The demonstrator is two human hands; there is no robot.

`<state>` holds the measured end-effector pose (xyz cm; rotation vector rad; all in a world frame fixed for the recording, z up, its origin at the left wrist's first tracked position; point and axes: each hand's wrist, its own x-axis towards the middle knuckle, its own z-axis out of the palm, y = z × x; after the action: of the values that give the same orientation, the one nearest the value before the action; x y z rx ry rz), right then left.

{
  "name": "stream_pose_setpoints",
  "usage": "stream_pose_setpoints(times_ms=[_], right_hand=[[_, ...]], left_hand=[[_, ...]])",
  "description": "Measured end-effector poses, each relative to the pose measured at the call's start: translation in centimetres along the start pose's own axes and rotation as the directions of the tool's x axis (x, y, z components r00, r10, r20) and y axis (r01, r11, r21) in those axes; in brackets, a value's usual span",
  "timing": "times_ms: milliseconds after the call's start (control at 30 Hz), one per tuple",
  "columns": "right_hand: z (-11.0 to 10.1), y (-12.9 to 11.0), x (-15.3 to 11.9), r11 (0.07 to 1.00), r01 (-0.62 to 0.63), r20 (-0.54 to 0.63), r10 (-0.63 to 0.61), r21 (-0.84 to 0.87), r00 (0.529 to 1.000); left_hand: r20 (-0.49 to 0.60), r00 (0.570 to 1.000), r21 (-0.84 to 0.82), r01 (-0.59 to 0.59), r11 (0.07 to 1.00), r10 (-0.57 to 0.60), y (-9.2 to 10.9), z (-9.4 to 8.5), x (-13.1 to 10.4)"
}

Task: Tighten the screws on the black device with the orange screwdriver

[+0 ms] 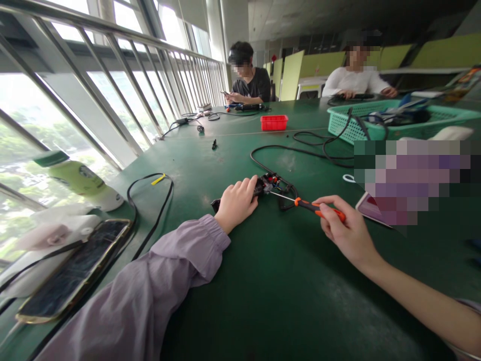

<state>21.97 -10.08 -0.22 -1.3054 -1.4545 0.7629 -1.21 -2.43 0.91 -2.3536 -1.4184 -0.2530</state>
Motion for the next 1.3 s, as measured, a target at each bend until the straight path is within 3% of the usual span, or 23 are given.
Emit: stream_pose_setpoints(times_ms=[233, 733, 867, 1067, 1300], right_hand=[[-0.2, 0.1, 0.4, 0.998, -0.015, -0.090, 0.020, 0.059, 0.996], [-0.1, -0.1, 0.5, 0.999, -0.025, -0.061, 0.027, 0.033, 0.998], [-0.2, 0.0, 0.5, 0.998, -0.004, -0.048, 0.007, 0.057, 0.999], [-0.3, 0.2, 0.5, 0.993, 0.118, -0.042, -0.117, 0.025, 0.992], [-0.5, 0.1, -0.1, 0.998, 0.049, -0.094, -0.046, 0.035, 0.995]], left_hand=[[0.000, 1.000, 0.004, -0.001, 1.000, 0.001, 0.0, 0.0, 0.0], [-0.009, 1.000, 0.003, -0.005, 1.000, 0.005, 0.1, -0.1, 0.0], [-0.035, 0.999, -0.055, 0.005, 0.998, -0.007, -0.2, 0.0, 0.1], [-0.045, 0.999, -0.181, 0.020, 0.983, -0.028, -1.0, 0.3, 0.2], [-0.044, 0.999, -0.223, -0.032, 0.974, 0.023, -1.3, 0.0, 0.0]])
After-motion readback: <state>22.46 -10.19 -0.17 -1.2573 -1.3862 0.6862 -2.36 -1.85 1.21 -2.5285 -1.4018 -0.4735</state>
